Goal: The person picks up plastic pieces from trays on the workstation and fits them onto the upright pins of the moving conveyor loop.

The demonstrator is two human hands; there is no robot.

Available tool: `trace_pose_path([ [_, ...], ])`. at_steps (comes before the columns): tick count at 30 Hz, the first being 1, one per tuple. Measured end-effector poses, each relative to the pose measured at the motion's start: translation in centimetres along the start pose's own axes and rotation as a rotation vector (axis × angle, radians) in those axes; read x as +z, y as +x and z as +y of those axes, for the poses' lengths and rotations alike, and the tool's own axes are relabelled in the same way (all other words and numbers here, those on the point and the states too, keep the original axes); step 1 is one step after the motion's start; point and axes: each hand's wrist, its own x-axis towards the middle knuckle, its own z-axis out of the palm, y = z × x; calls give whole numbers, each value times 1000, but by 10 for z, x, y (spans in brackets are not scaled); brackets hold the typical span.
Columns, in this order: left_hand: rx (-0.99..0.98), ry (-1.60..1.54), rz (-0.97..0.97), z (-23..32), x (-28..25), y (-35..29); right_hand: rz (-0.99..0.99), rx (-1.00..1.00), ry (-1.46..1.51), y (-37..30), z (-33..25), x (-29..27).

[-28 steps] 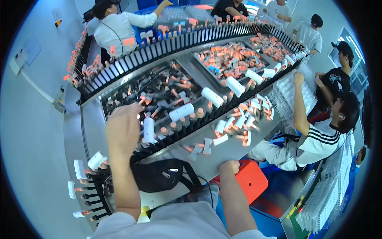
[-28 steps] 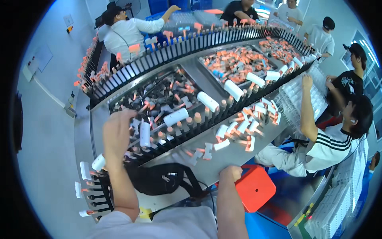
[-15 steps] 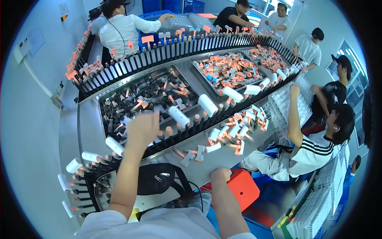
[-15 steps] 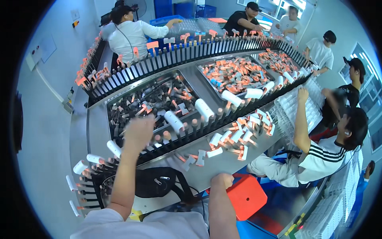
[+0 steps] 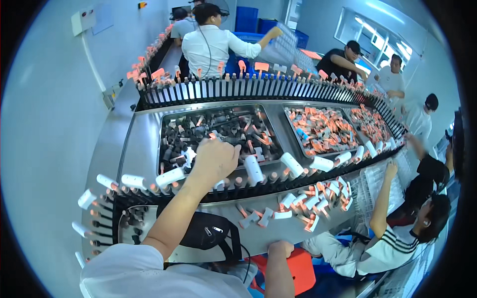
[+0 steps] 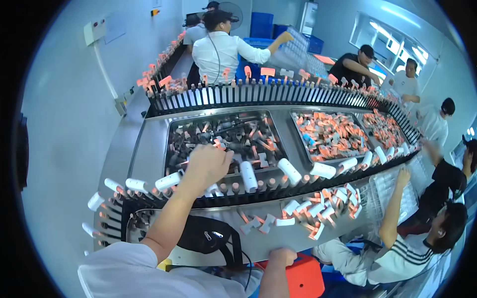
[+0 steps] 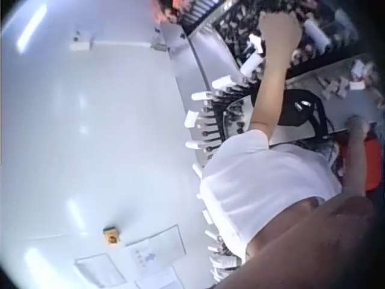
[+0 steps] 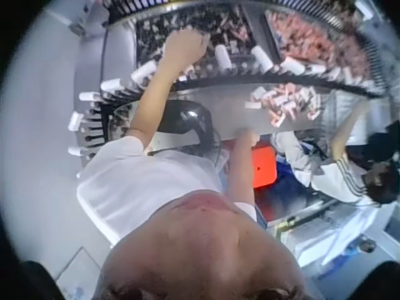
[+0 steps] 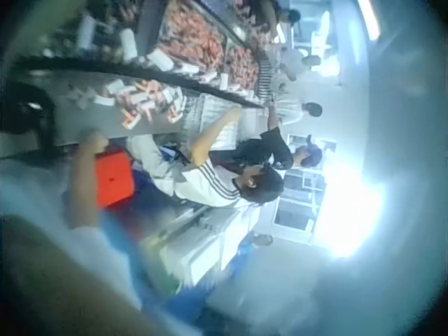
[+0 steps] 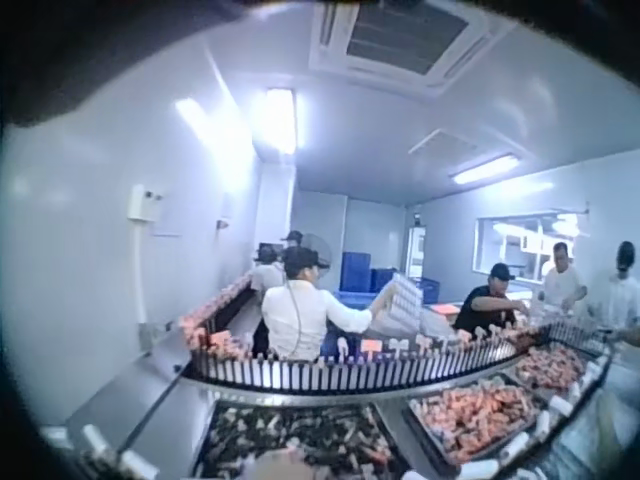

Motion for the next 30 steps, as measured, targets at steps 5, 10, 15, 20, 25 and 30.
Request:
trace_pose_path([
  [5, 234, -487, 410, 35, -67, -11, 51, -19, 49, -13, 4, -4],
  [10, -17, -41, -171, 24, 0, 0, -41, -78, 44, 1, 10, -4],
  [15, 123, -381, 371, 45, -52, 1, 13, -10, 46, -8, 4, -8],
  [20, -62, -60, 171, 41, 44, -8, -47, -45, 63, -11, 3, -8],
  [25, 63, -177, 271, 54, -26, 2, -10, 71, 103, -7, 2, -10],
  [30, 49, -83, 301, 55, 39, -2, -57, 39, 166, -6, 2, -2],
])
